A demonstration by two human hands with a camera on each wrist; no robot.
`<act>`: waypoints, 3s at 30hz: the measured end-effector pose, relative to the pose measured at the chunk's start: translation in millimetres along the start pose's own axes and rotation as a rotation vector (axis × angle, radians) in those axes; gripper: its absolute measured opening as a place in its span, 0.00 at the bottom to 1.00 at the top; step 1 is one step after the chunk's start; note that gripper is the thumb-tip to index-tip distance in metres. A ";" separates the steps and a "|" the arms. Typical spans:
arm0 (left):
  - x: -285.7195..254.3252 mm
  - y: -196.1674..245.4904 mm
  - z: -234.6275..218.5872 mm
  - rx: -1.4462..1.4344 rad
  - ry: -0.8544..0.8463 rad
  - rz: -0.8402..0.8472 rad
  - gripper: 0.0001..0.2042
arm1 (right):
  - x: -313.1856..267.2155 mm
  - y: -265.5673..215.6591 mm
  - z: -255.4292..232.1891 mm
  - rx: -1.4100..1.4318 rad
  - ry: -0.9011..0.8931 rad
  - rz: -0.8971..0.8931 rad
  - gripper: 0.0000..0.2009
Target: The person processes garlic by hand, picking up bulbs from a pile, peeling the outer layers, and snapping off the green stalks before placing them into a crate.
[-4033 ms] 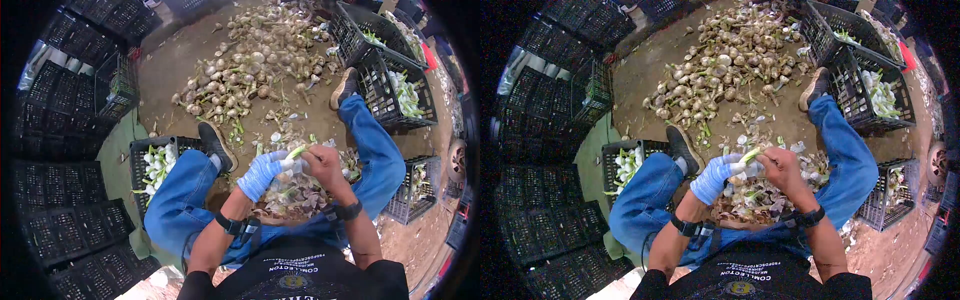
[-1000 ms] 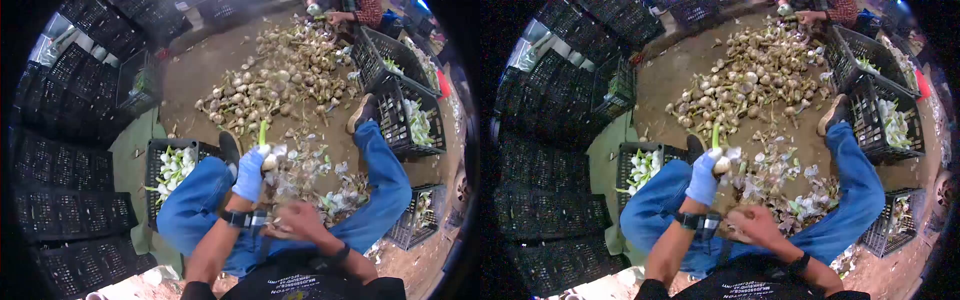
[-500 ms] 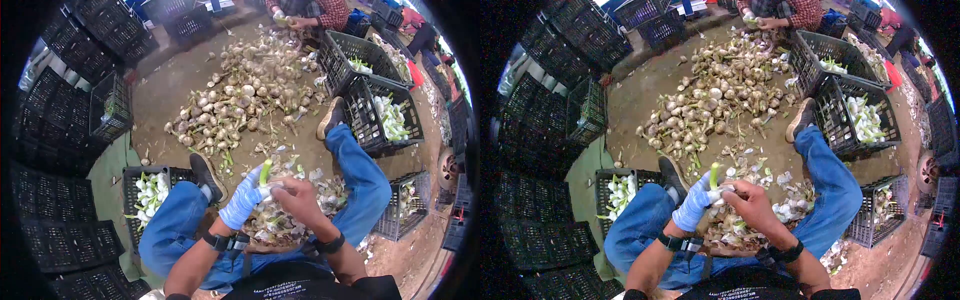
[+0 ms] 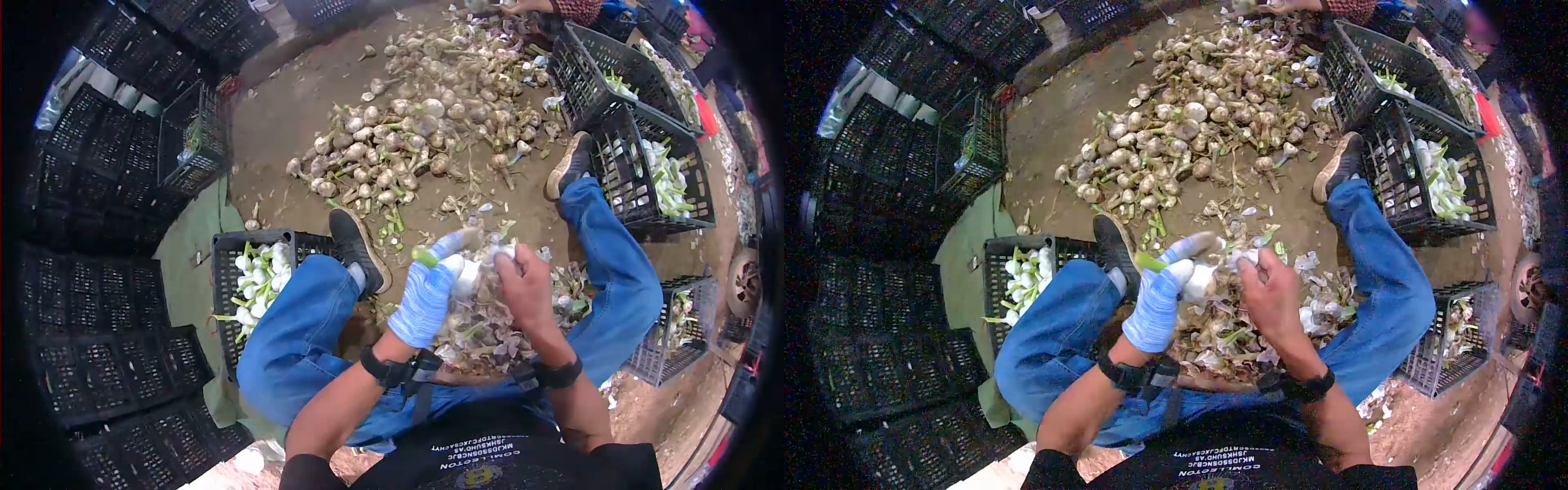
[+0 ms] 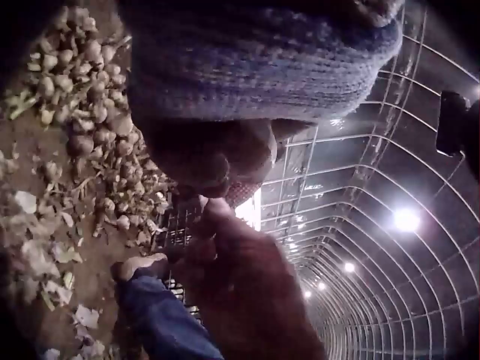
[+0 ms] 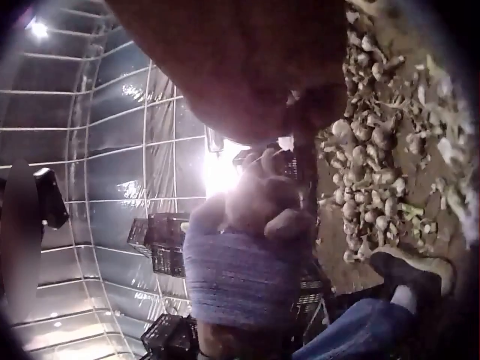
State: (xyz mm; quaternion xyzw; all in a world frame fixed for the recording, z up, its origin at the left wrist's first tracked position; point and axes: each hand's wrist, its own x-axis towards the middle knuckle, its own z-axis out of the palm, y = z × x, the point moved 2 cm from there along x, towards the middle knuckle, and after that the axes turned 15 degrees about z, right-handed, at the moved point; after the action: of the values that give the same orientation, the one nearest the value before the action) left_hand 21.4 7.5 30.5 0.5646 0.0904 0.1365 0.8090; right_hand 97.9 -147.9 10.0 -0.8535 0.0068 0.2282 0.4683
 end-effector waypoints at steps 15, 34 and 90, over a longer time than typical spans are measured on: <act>-10.3 -18.5 -1.2 0.200 -0.093 -0.033 0.30 | -35.6 -15.1 1.0 0.378 -0.375 0.105 0.13; -23.8 -27.5 0.8 0.504 0.040 0.150 0.27 | -26.9 2.6 29.7 0.276 -0.138 0.037 0.07; -15.2 -21.6 -0.1 0.034 -0.007 -0.009 0.31 | -14.9 9.0 -2.1 0.213 -0.219 -0.179 0.10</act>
State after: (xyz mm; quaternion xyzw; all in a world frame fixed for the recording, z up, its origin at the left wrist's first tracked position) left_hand 9.5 -4.3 10.1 0.5785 0.0923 0.1291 0.8001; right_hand 83.4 -157.7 9.7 -0.7663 -0.0962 0.2751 0.5726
